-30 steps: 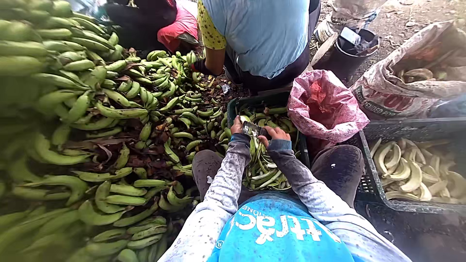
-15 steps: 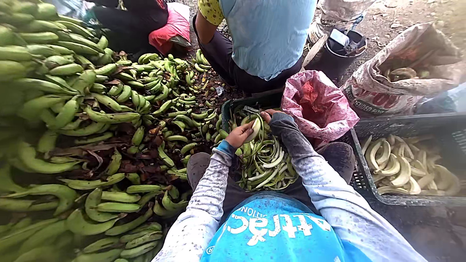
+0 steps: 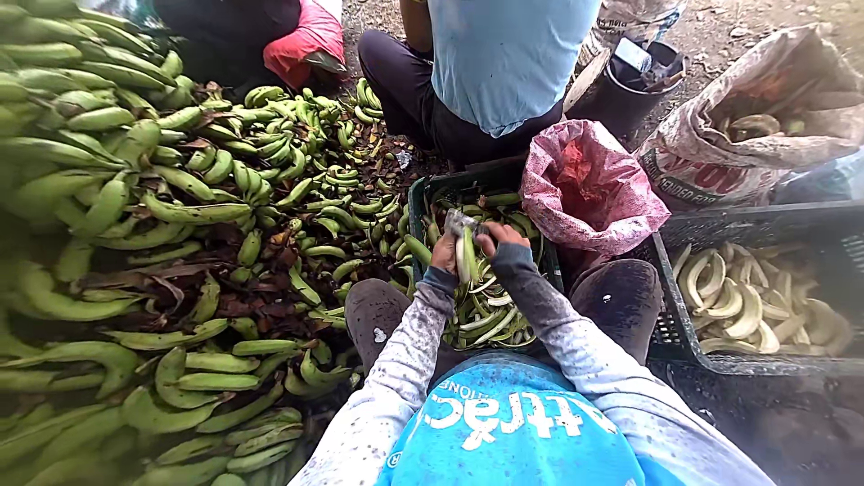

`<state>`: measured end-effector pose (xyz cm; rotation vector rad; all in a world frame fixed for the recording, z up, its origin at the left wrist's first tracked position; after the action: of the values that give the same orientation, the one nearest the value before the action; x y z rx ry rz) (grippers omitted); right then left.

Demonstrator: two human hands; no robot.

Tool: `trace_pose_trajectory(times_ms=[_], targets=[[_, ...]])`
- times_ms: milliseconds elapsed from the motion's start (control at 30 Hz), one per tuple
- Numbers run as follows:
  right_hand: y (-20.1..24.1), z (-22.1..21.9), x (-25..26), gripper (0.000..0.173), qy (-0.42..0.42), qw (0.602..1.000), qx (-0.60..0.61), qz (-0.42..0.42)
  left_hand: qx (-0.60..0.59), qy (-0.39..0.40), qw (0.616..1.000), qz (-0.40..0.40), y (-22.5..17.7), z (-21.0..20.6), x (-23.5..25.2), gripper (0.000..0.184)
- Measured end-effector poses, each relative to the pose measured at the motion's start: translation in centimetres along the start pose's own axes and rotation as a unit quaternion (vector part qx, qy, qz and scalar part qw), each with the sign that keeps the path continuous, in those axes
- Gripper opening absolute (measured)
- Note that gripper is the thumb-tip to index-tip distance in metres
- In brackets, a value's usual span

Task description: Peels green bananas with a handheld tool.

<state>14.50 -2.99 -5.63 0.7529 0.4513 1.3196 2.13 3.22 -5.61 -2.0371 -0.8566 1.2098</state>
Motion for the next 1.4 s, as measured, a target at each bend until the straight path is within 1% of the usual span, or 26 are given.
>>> trace_pose_trajectory(times_ms=[100, 167, 233, 267, 333, 367, 400, 433, 500, 567, 633, 667, 733, 800, 867, 900, 933, 1000, 1067, 1100, 1133, 1200, 1267, 1333, 1367, 1400], targets=[[-2.4, -1.0, 3.4, 0.054, 0.017, 0.987, 0.123, -0.105, -0.016, 0.018, 1.0, 0.001, 0.1, 0.5, 0.0, 0.029], [-0.4, 1.2, 3.6, 0.055, 0.11, 0.969, 0.156, -0.154, -0.037, 0.035, 0.999, 0.018, -1.0, 1.1, 0.2, 0.034], [0.0, 1.3, 2.0, 0.052, 0.047, 0.994, 0.083, -0.051, -0.043, 0.008, 0.999, 0.028, -2.4, 2.0, 0.4, 0.032], [0.2, 1.2, 0.9, 0.051, 0.026, 0.999, 0.035, 0.029, -0.052, 0.0, 0.998, 0.033, -3.0, 2.6, 0.7, 0.029], [0.7, 0.4, -1.3, 0.049, -0.047, 0.975, -0.051, 0.209, -0.059, 0.026, 0.996, 0.058, -3.9, 3.5, 1.2, 0.03], [0.9, 0.1, -2.1, 0.049, -0.071, 0.958, -0.08, 0.265, -0.052, 0.028, 0.994, 0.092, -4.1, 3.5, 1.4, 0.035], [1.1, 0.2, -2.6, 0.049, -0.067, 0.952, -0.097, 0.283, -0.048, 0.028, 0.991, 0.118, -4.2, 3.1, 1.5, 0.036], [1.3, 0.6, -2.6, 0.048, -0.052, 0.955, -0.099, 0.274, -0.046, 0.023, 0.992, 0.117, -4.1, 2.5, 1.2, 0.034], [1.6, 1.6, -1.4, 0.047, -0.041, 0.97, -0.092, 0.22, -0.082, 0.032, 0.994, 0.061, -3.0, 1.0, 0.8, 0.029], [1.4, 2.5, 0.7, 0.049, -0.023, 0.993, -0.057, 0.102, -0.14, 0.059, 0.988, -0.009, -1.5, -0.3, 0.1, 0.03], [0.2, 2.7, 2.7, 0.052, 0.022, 0.999, 0.017, -0.032, -0.127, 0.066, 0.988, -0.055, -0.2, -0.4, 0.1, 0.028], [-0.7, 2.5, 3.3, 0.053, 0.034, 0.995, 0.061, -0.071, -0.107, 0.088, 0.988, -0.07, 0.4, 0.1, 0.3, 0.028], [-2.6, 2.0, 3.7, 0.053, 0.015, 0.989, 0.123, -0.078, -0.088, 0.092, 0.989, -0.081, 0.9, 1.5, 1.0, 0.029], [-2.8, 2.9, 3.5, 0.049, 0.028, 0.983, 0.143, -0.111, -0.066, 0.037, 0.995, -0.07, 0.6, 3.6, 1.5, 0.029], [-4.0, 5.0, 4.5, 0.054, 0.24, 0.941, 0.083, -0.223, -0.072, -0.074, 0.993, -0.058, -0.8, 5.3, 1.9, 0.033], [-8.5, 2.7, 4.0, 0.056, 0.071, 0.989, 0.033, -0.129, -0.081, -0.124, 0.988, -0.05, -1.2, 6.4, 2.3, 0.037], [-12.5, 1.4, 4.2, 0.059, 0.012, 0.995, 0.054, -0.088, -0.085, -0.183, 0.978, -0.044, -1.5, 7.6, 3.0, 0.04], [-16.1, 2.6, 4.2, 0.062, 0.047, 0.991, 0.041, -0.114, -0.07, -0.293, 0.952, -0.046, -1.6, 9.5, 3.9, 0.039], [-14.4, 6.7, 2.7, 0.065, 0.127, 0.976, -0.032, -0.171, -0.059, -0.362, 0.928, -0.058, -1.7, 8.9, 4.3, 0.041], [-12.4, 9.0, 1.7, 0.065, 0.161, 0.965, -0.054, -0.199, -0.061, -0.36, 0.929, -0.066, -1.6, 7.4, 4.4, 0.042], [-10.4, 10.8, 0.9, 0.063, 0.184, 0.952, -0.076, -0.234, -0.064, -0.338, 0.936, -0.07, -1.6, 5.2, 4.3, 0.041], [-8.9, 12.4, 0.0, 0.062, 0.188, 0.932, -0.111, -0.288, -0.083, -0.234, 0.965, -0.079, -2.1, -1.6, 2.7, 0.033], [-9.2, 12.8, 0.0, 0.061, 0.17, 0.931, -0.108, -0.304, -0.073, -0.034, 0.993, -0.091, -3.1, -9.0, -1.0, 0.033], [-10.1, 12.9, 0.0, 0.059, 0.137, 0.944, -0.081, -0.29, 0.005, 0.198, 0.971, -0.136, -4.1, -13.9, -4.3, 0.047], [-10.5, 13.0, 0.0, 0.057, 0.114, 0.95, -0.058, -0.283, 0.048, 0.263, 0.949, -0.168, -4.7, -15.1, -4.8, 0.054], [-11.1, 13.2, -0.1, 0.057, 0.099, 0.951, -0.057, -0.289, 0.095, 0.272, 0.937, -0.199, -5.1, -15.6, -4.3, 0.056]])
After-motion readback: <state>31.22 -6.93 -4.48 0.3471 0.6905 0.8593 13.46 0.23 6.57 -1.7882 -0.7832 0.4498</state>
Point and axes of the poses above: each hand's wrist, its own x-axis towards the middle knuckle, its own z-axis out of the back of the hand, y = z × x, the point moved 4 cm from there along x, towards the middle knuckle, and after that the axes turned 10 degrees about z, right-handed, at the moved point
